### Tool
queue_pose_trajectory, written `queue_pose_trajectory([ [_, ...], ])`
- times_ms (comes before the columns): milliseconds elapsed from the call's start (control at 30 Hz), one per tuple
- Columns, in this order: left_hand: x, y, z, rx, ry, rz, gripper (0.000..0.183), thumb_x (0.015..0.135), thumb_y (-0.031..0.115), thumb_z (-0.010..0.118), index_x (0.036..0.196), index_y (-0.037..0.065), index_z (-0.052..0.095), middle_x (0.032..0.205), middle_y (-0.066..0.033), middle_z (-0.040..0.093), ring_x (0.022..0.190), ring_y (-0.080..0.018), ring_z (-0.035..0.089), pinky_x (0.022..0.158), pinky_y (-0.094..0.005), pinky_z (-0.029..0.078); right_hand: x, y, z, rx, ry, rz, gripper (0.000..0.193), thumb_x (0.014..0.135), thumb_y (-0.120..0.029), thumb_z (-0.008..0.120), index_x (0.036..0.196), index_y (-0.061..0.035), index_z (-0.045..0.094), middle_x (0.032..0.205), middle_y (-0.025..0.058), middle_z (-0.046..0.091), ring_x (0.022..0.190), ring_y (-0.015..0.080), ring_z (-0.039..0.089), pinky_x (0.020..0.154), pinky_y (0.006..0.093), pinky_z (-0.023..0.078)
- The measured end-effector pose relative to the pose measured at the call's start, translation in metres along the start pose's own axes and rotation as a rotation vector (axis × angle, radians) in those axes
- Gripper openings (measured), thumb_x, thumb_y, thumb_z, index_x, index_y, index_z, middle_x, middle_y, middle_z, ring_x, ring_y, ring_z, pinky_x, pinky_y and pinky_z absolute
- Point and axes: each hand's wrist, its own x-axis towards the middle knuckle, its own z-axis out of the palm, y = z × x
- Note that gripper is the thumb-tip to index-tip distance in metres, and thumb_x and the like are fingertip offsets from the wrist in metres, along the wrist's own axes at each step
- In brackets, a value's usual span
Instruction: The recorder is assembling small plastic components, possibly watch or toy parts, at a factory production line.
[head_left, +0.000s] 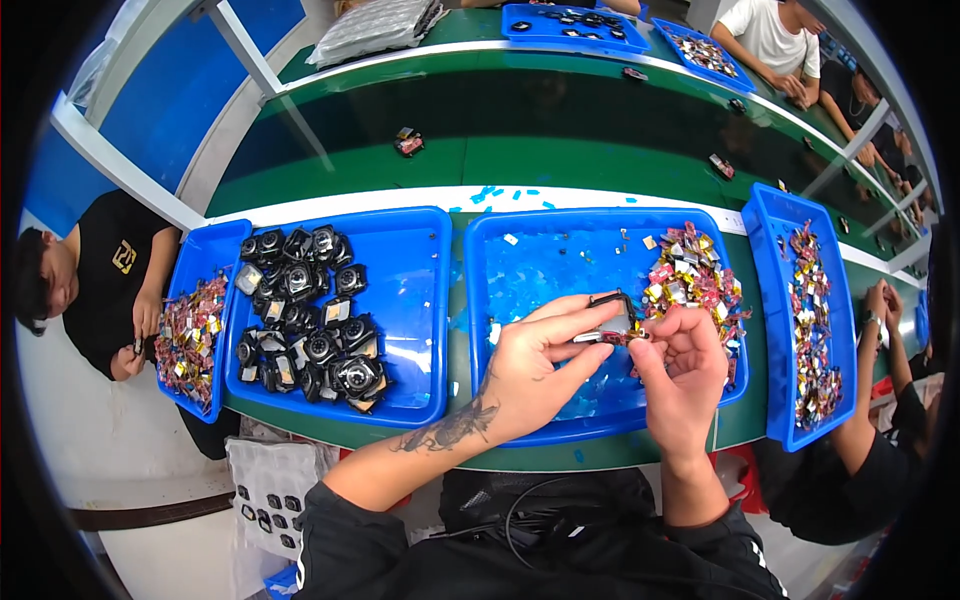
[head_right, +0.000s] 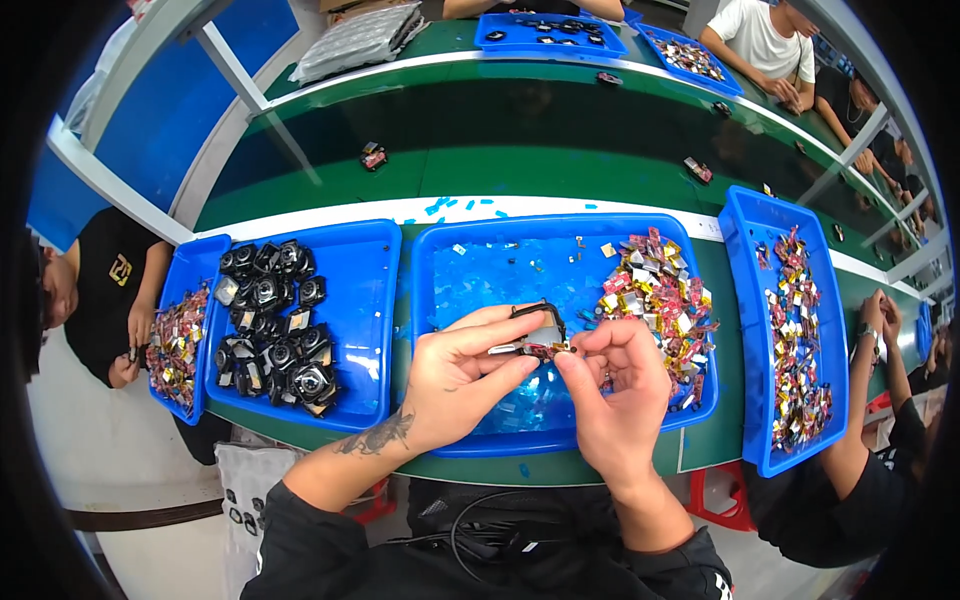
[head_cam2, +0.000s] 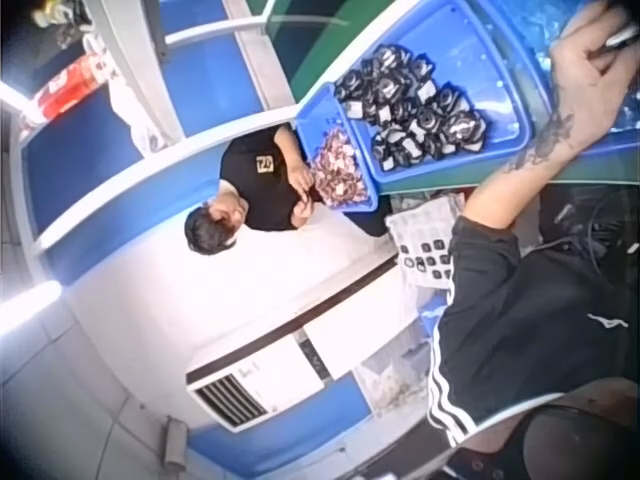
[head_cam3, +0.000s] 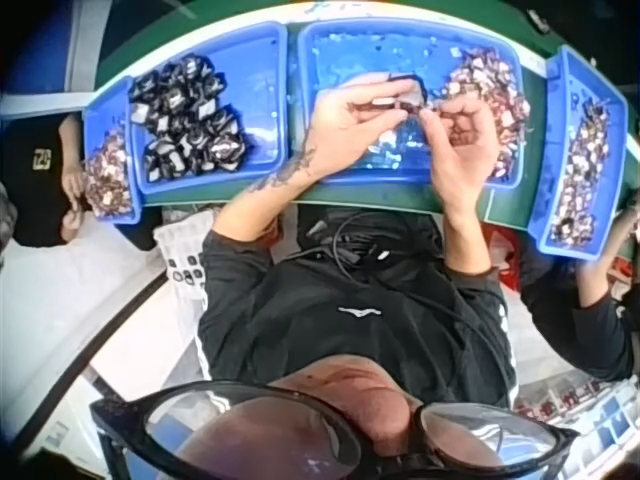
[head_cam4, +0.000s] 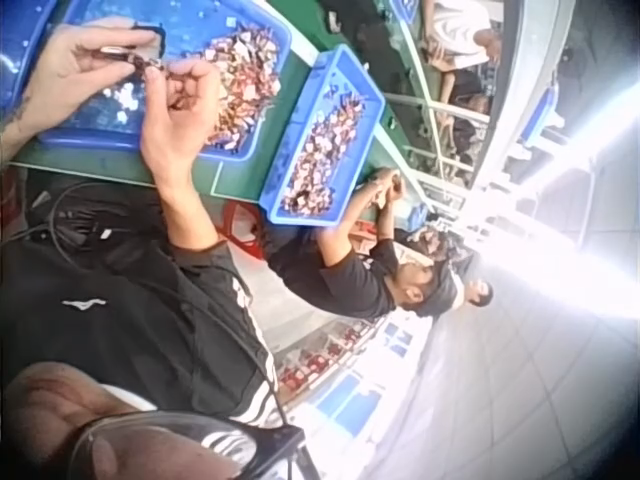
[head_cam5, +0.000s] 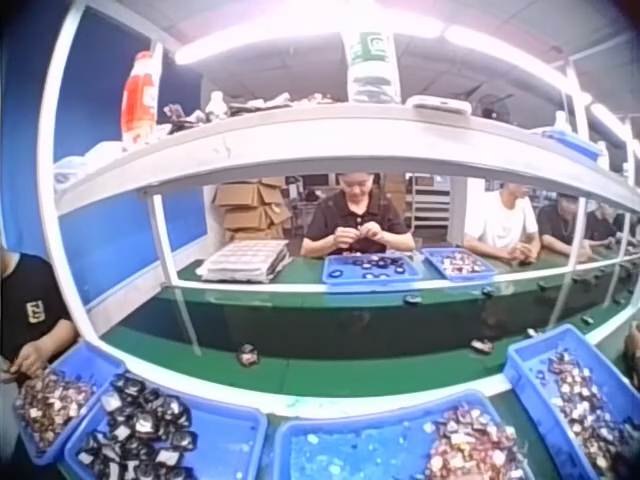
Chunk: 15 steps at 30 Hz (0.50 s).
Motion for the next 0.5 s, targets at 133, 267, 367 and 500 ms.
queue_pose_trajectory([
  [133, 0.001, 0.0, 0.002, 0.044, 0.02, 0.024, 0.039, 0.088, -0.007, 0.062, 0.126, 0.0, 0.061, 0.132, -0.0158, 0.055, 0.115, -0.0213, 0.06, 0.094, -0.0304, 0.055, 0.0, -0.002, -0.001, 0.075, 0.003, 0.044, 0.025, 0.083, 0.007, 0.07, 0.097, -0.0031, 0.052, 0.088, 0.0026, 0.063, 0.067, 0.0015, 0.049, 0.06, 0.0164, 0.037],
  [267, 0.0, -0.002, 0.002, 0.059, 0.033, 0.061, 0.037, 0.088, -0.006, 0.062, 0.125, 0.0, 0.062, 0.13, -0.0152, 0.057, 0.113, -0.0211, 0.061, 0.091, -0.0298, 0.056, 0.001, 0.0, -0.001, -0.084, 0.0, -0.012, 0.025, 0.081, 0.007, 0.071, 0.094, -0.0033, 0.052, 0.084, 0.0026, 0.063, 0.062, 0.0014, 0.043, 0.057, 0.0172, 0.035],
  [367, 0.0, -0.003, 0.002, 0.064, 0.035, 0.067, 0.036, 0.088, -0.006, 0.062, 0.123, -0.001, 0.063, 0.129, -0.0152, 0.058, 0.111, -0.0202, 0.062, 0.089, -0.0287, 0.056, 0.002, 0.006, 0.002, -0.165, 0.05, -0.133, 0.026, 0.079, 0.006, 0.073, 0.092, -0.0038, 0.052, 0.081, 0.0025, 0.062, 0.06, 0.0026, 0.04, 0.056, 0.018, 0.034],
  [500, 0.0, -0.005, 0.002, 0.066, 0.058, 0.064, 0.034, 0.088, -0.006, 0.062, 0.122, -0.001, 0.064, 0.127, -0.0149, 0.06, 0.109, -0.0196, 0.063, 0.088, -0.0278, 0.057, 0.001, 0.015, 0.007, -0.177, 0.087, -0.159, 0.027, 0.079, 0.005, 0.073, 0.091, -0.0043, 0.051, 0.079, 0.0013, 0.059, 0.062, 0.004, 0.041, 0.056, 0.0187, 0.034],
])
